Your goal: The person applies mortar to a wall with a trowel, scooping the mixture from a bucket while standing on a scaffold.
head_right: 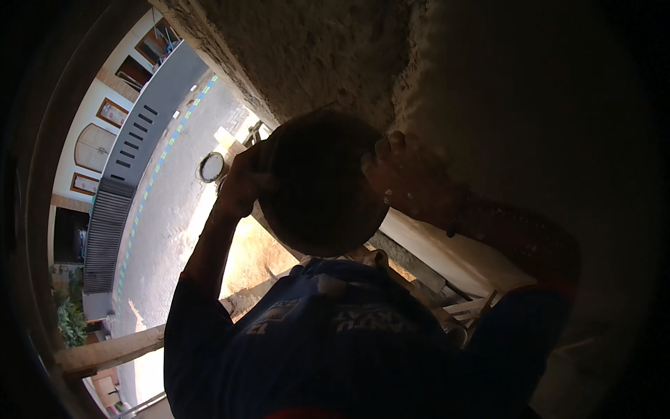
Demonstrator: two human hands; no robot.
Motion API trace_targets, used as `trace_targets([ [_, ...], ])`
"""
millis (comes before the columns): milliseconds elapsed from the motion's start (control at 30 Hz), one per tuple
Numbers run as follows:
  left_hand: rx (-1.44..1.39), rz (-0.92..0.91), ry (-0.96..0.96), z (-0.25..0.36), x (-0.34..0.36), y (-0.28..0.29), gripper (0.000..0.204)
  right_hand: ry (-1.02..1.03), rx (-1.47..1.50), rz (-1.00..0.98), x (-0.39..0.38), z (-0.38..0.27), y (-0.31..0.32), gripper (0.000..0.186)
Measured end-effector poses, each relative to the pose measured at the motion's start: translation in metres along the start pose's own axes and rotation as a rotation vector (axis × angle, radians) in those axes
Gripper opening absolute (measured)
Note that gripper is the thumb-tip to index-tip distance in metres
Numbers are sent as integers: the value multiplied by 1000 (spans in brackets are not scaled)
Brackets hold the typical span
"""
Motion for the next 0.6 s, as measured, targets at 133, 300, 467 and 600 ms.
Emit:
trace_targets([
  [133,-79,-13,-142,29,5,-22,61,-56,546,87,-16,2,-50,30],
  [300,-2,-44,-165,37,19,-29,58,-41,644,226,-5,5,-57,14],
  [467,-47,-132,-246,28,34,-45,53,-146,844,-6,-50,-8,-105,16],
  [600,30,-88,-99,2,40,-53,47,-99,858,82,-61,-57,-126,22],
])
Point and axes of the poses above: each hand's wrist, its own x-axis towards the middle knuckle, its own y-axis out of the back of the hand, z = x × y, the point moved 7 cm from there along x, towards the middle knuckle, and after that the axes turned 11 degrees about z, right-handed, at the moved point
